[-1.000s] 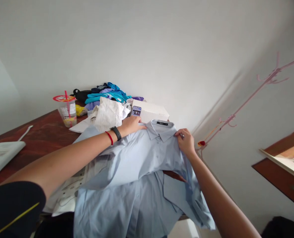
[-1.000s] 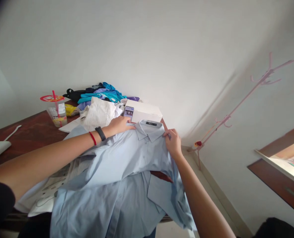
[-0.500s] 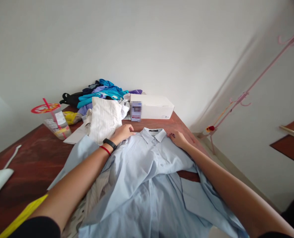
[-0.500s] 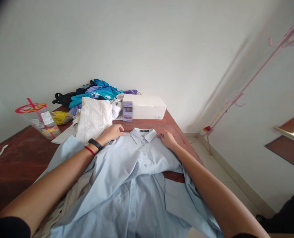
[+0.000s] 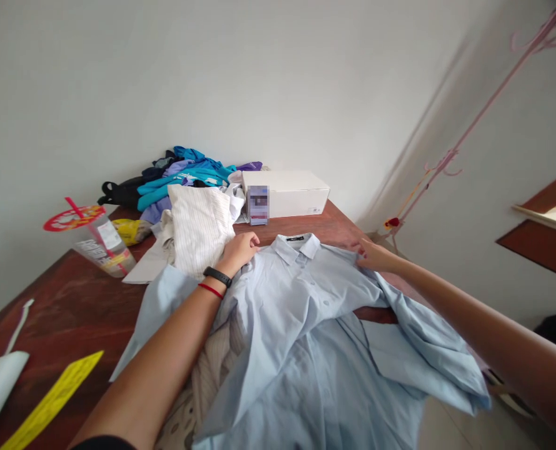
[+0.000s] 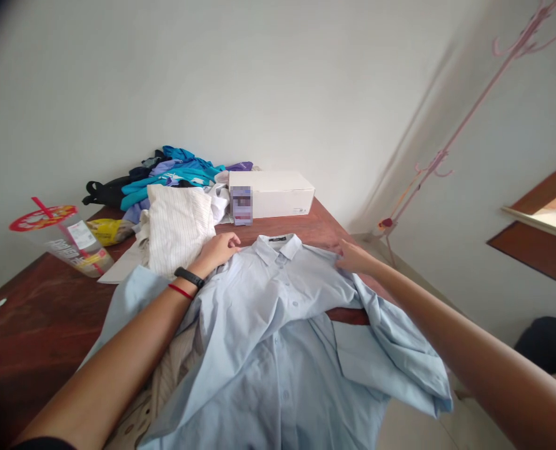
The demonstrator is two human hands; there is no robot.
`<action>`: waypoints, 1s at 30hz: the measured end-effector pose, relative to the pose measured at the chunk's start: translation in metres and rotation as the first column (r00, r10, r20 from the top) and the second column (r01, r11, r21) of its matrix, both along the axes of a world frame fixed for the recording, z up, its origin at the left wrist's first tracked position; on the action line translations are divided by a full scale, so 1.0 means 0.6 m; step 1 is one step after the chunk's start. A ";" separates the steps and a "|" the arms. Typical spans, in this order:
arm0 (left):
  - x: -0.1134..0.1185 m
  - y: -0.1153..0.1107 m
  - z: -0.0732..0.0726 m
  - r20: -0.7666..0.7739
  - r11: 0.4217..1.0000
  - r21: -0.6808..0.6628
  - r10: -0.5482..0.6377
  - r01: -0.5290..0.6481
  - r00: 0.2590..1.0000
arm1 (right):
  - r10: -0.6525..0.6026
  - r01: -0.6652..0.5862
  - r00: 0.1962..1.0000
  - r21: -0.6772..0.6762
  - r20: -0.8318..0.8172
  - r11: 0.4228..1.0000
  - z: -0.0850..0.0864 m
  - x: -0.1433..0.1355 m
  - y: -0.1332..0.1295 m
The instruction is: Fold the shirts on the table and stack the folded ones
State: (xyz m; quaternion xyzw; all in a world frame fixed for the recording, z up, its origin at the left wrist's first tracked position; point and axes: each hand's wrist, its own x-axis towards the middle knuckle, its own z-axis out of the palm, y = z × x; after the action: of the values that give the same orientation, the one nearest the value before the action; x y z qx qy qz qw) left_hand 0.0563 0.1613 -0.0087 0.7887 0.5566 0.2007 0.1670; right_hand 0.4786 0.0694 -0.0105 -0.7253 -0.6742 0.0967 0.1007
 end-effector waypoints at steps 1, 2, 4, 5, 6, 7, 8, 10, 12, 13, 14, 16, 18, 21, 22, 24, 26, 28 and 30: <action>-0.001 0.001 -0.002 0.008 1.000 0.005 -0.002 0.002 1.000 | -0.035 0.035 0.999 -0.017 0.023 0.999 0.003 0.009 -0.014; -0.002 0.003 -0.005 0.017 1.000 0.011 -0.004 0.004 1.000 | -0.069 0.070 0.997 -0.027 0.037 0.997 0.006 0.017 -0.029; -0.004 0.007 -0.013 0.044 1.000 0.021 -0.004 0.004 0.999 | -0.142 0.145 0.989 -0.045 0.049 0.988 0.014 0.029 -0.059; -0.005 0.009 -0.016 0.060 1.000 0.024 -0.009 0.008 0.998 | -0.175 0.177 0.984 -0.053 0.046 0.983 0.018 0.033 -0.076; -0.006 0.010 -0.020 0.075 0.999 0.028 -0.018 0.016 0.997 | -0.199 0.201 0.979 -0.060 0.041 0.978 0.022 0.036 -0.093; -0.007 0.012 -0.022 0.088 0.999 0.030 -0.027 0.024 0.996 | -0.208 0.209 0.978 -0.064 0.032 0.976 0.026 0.037 -0.112; -0.008 0.013 -0.024 0.099 0.999 0.032 -0.036 0.032 0.994 | -0.202 0.204 0.979 -0.059 0.023 0.977 0.030 0.036 -0.134; -0.010 0.014 -0.026 0.109 0.998 0.042 -0.051 0.047 0.993 | -0.153 0.153 0.988 -0.025 0.018 0.988 0.036 0.029 -0.182; -0.010 0.013 -0.025 0.112 0.997 0.054 -0.062 0.057 0.992 | -0.120 0.118 0.991 0.026 0.059 0.993 0.040 0.016 -0.234; -0.011 0.012 -0.024 0.113 0.996 0.060 -0.067 0.060 0.991 | -0.119 0.116 0.989 0.035 0.092 0.993 0.041 0.008 -0.260; -0.011 0.010 -0.023 0.114 0.996 0.065 -0.070 0.063 0.991 | -0.129 0.126 0.983 0.035 0.127 0.991 0.042 0.000 -0.285; -0.011 0.007 -0.021 0.111 0.995 0.074 -0.070 0.063 0.991 | -0.160 0.161 0.972 0.010 0.171 0.987 0.041 -0.015 -0.329; -0.012 0.005 -0.019 0.107 0.995 0.079 -0.069 0.061 0.992 | -0.173 0.179 0.968 -0.018 0.181 0.984 0.037 -0.023 -0.364; -0.012 0.002 -0.016 0.101 0.994 0.083 -0.075 0.067 0.992 | -0.183 0.194 0.967 -0.047 0.176 0.980 0.025 -0.019 -0.398; -0.013 0.001 -0.015 0.098 0.994 0.083 -0.079 0.071 0.992 | -0.185 0.195 0.968 -0.048 0.169 0.980 0.020 -0.015 -0.405; -0.013 0.001 -0.014 0.092 0.993 0.084 -0.087 0.080 0.992 | -0.181 0.185 0.974 -0.022 0.138 0.982 0.013 -0.005 -0.409; -0.013 0.002 -0.015 0.088 0.993 0.083 -0.095 0.087 0.992 | -0.176 0.176 0.982 -0.002 0.069 0.984 0.015 0.006 -0.405; -0.013 0.003 -0.016 0.087 0.993 0.082 -0.097 0.090 0.991 | -0.205 0.204 0.975 -0.012 -0.081 0.979 0.029 0.016 -0.395; -0.013 0.004 -0.017 0.085 0.993 0.079 -0.096 0.089 0.992 | -0.276 0.285 0.918 -0.012 -0.283 0.959 0.055 0.026 -0.382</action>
State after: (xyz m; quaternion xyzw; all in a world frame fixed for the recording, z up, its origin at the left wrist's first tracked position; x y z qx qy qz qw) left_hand 0.0485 0.1635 -0.0187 0.8096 0.5035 0.2485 0.1710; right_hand 0.4945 -0.1599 0.0227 -0.7915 -0.5434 0.1736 0.2193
